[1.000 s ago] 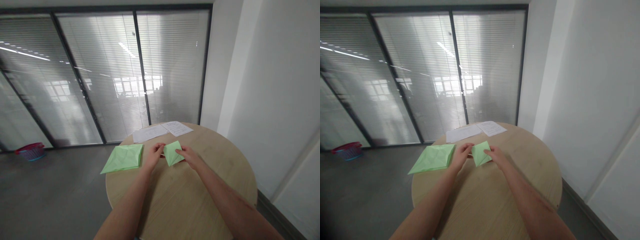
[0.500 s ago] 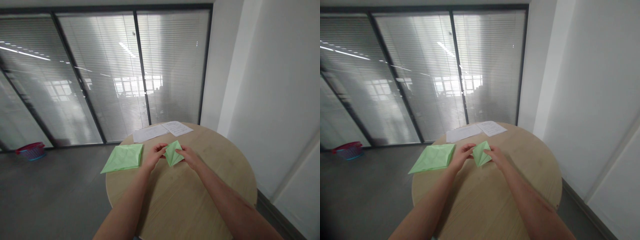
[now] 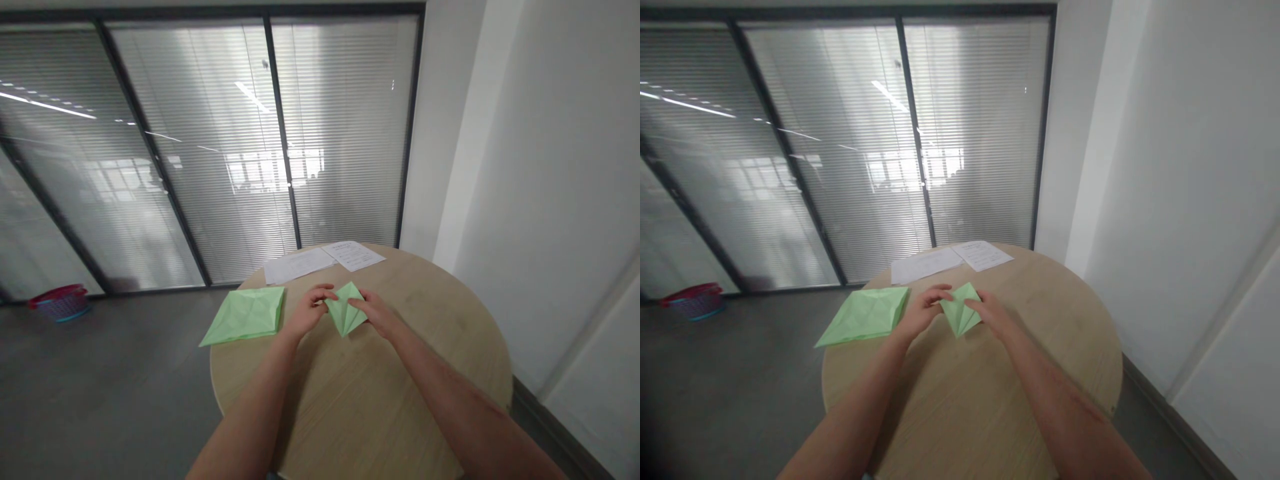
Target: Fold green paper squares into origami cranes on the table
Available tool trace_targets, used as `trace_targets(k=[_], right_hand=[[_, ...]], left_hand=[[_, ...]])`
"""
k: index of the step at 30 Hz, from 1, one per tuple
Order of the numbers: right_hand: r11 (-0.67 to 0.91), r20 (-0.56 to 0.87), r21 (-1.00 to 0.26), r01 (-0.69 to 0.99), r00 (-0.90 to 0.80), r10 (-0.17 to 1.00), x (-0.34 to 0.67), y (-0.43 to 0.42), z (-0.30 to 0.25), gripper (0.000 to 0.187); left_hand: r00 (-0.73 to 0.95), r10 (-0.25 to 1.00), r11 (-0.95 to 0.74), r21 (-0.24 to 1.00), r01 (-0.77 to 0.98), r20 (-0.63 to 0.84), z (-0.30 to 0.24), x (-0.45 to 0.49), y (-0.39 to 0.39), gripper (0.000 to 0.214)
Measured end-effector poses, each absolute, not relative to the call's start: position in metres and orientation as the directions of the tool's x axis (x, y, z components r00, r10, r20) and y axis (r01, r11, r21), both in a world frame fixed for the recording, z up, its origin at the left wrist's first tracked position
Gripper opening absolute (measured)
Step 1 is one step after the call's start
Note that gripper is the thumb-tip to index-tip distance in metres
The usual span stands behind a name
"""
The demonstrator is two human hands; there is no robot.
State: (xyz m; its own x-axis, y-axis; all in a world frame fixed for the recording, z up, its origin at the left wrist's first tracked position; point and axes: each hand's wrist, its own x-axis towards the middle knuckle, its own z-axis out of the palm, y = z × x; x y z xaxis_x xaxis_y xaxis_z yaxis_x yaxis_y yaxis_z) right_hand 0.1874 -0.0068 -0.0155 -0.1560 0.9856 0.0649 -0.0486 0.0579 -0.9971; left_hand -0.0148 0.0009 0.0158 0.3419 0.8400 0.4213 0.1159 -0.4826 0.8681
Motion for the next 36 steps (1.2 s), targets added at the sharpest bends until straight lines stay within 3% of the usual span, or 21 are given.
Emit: trace_targets(k=[7, 15, 22, 28, 36], right_hand=[[0.199, 0.186, -0.98, 0.029, -0.251, 0.95, 0.192, -0.004, -0.021, 0.044], [0.228, 0.199, -0.972, 0.05, -0.33, 0.923, 0.191, -0.006, -0.022, 0.045], [0.231, 0.203, -0.969, 0.087, -0.247, 0.947, 0.189, -0.007, -0.02, 0.045], [0.191, 0.198, -0.98, -0.057, -0.184, 0.963, 0.188, -0.008, -0.017, 0.046], [0.185, 0.2, -0.979, -0.09, -0.194, 0.96, 0.182, -0.011, -0.015, 0.043]], left_hand=[[0.444, 0.771, -0.601, 0.752, 0.272, 0.456, 0.02, -0.016, -0.005, 0.034], [0.589, 0.682, -0.71, 0.585, 0.391, 0.434, 0.032, -0.016, -0.014, 0.037], [0.511, 0.698, -0.7, 0.628, 0.341, 0.501, 0.024, -0.006, -0.014, 0.038], [0.317, 0.812, -0.583, 0.711, 0.394, 0.49, 0.012, 0.001, -0.009, 0.043], [0.341, 0.836, -0.547, 0.702, 0.456, 0.43, 0.013, 0.001, -0.01, 0.035]])
